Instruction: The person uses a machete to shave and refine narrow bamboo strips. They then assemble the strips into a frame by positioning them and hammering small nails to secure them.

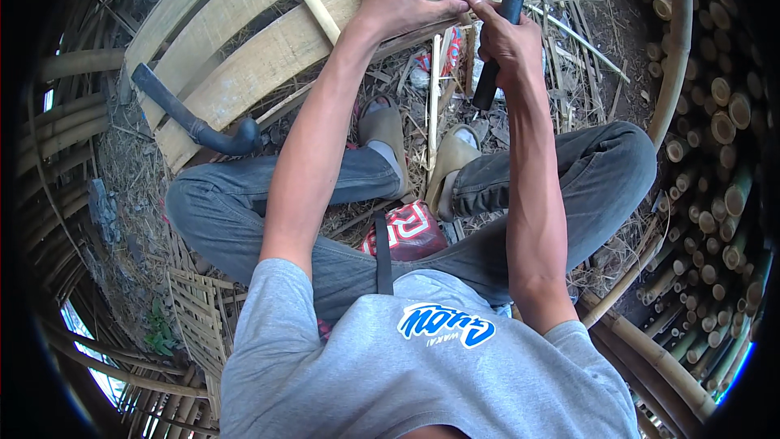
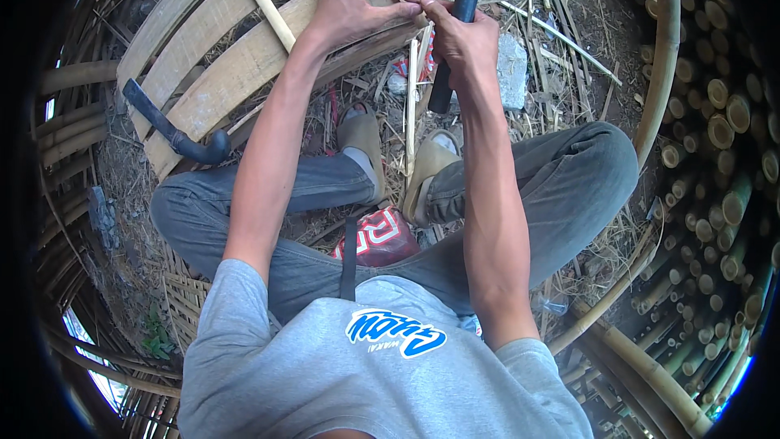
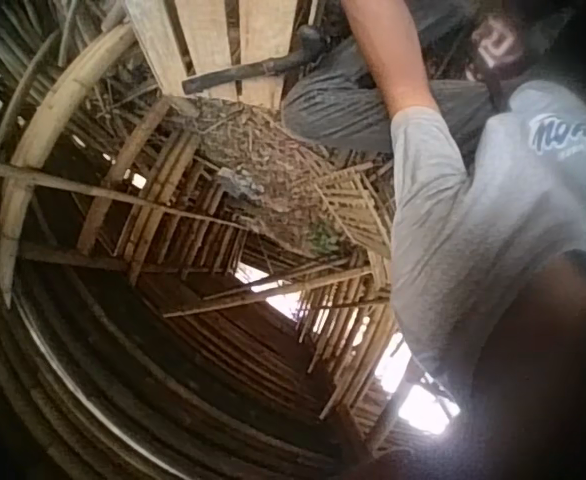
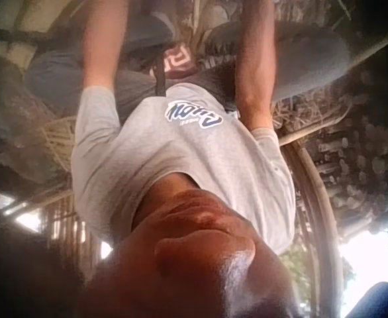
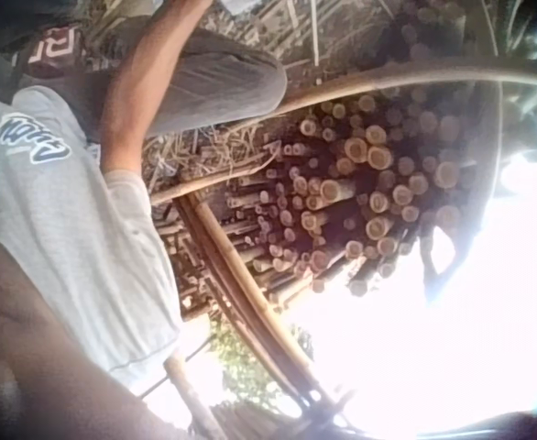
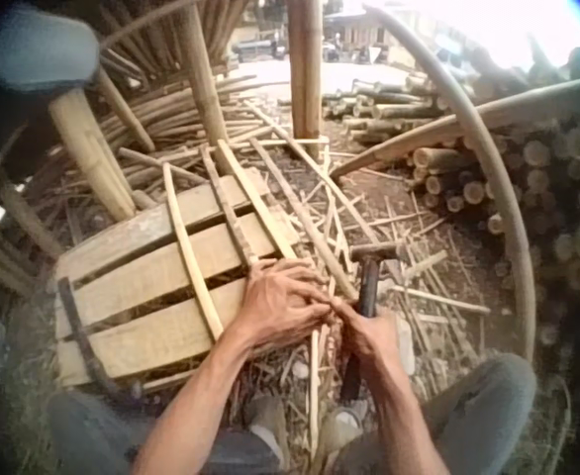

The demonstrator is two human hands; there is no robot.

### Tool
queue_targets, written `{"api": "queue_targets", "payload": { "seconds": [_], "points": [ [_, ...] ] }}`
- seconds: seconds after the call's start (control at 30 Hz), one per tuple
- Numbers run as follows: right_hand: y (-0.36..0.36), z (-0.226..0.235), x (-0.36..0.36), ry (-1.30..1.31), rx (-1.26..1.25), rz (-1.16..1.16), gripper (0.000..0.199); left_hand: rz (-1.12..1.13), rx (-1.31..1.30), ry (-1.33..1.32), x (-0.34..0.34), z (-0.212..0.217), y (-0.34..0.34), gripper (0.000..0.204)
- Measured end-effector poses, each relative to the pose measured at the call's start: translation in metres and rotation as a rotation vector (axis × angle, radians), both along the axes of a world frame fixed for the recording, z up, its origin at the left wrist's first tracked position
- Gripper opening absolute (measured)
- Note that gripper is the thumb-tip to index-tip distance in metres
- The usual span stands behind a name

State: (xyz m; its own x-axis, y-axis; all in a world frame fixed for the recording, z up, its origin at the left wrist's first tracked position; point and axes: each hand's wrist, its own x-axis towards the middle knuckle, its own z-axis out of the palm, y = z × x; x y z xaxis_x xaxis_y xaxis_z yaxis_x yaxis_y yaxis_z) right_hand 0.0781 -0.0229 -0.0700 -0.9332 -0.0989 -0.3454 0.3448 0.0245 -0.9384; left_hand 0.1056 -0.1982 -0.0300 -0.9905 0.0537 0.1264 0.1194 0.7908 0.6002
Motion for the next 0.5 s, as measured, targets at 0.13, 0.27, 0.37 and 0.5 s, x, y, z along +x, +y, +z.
{"api": "queue_targets", "payload": {
  "seconds": [0.13,0.27,0.37,0.5],
  "points": [
    [-0.006,0.003,0.002,0.007,0.017,0.020,0.033,-0.034,0.014,0.111,-0.008,-0.021,-0.013,0.025],
    [-0.002,0.002,0.001,0.012,0.009,0.043,0.034,-0.034,-0.011,0.147,-0.009,-0.022,-0.009,0.024],
    [-0.001,0.007,0.003,0.035,0.079,0.040,0.035,0.012,-0.043,0.120,-0.004,-0.010,0.002,0.020],
    [0.003,0.034,0.020,0.092,0.224,-0.023,0.048,0.035,-0.052,0.120,0.000,-0.008,-0.002,0.017]
  ]
}}
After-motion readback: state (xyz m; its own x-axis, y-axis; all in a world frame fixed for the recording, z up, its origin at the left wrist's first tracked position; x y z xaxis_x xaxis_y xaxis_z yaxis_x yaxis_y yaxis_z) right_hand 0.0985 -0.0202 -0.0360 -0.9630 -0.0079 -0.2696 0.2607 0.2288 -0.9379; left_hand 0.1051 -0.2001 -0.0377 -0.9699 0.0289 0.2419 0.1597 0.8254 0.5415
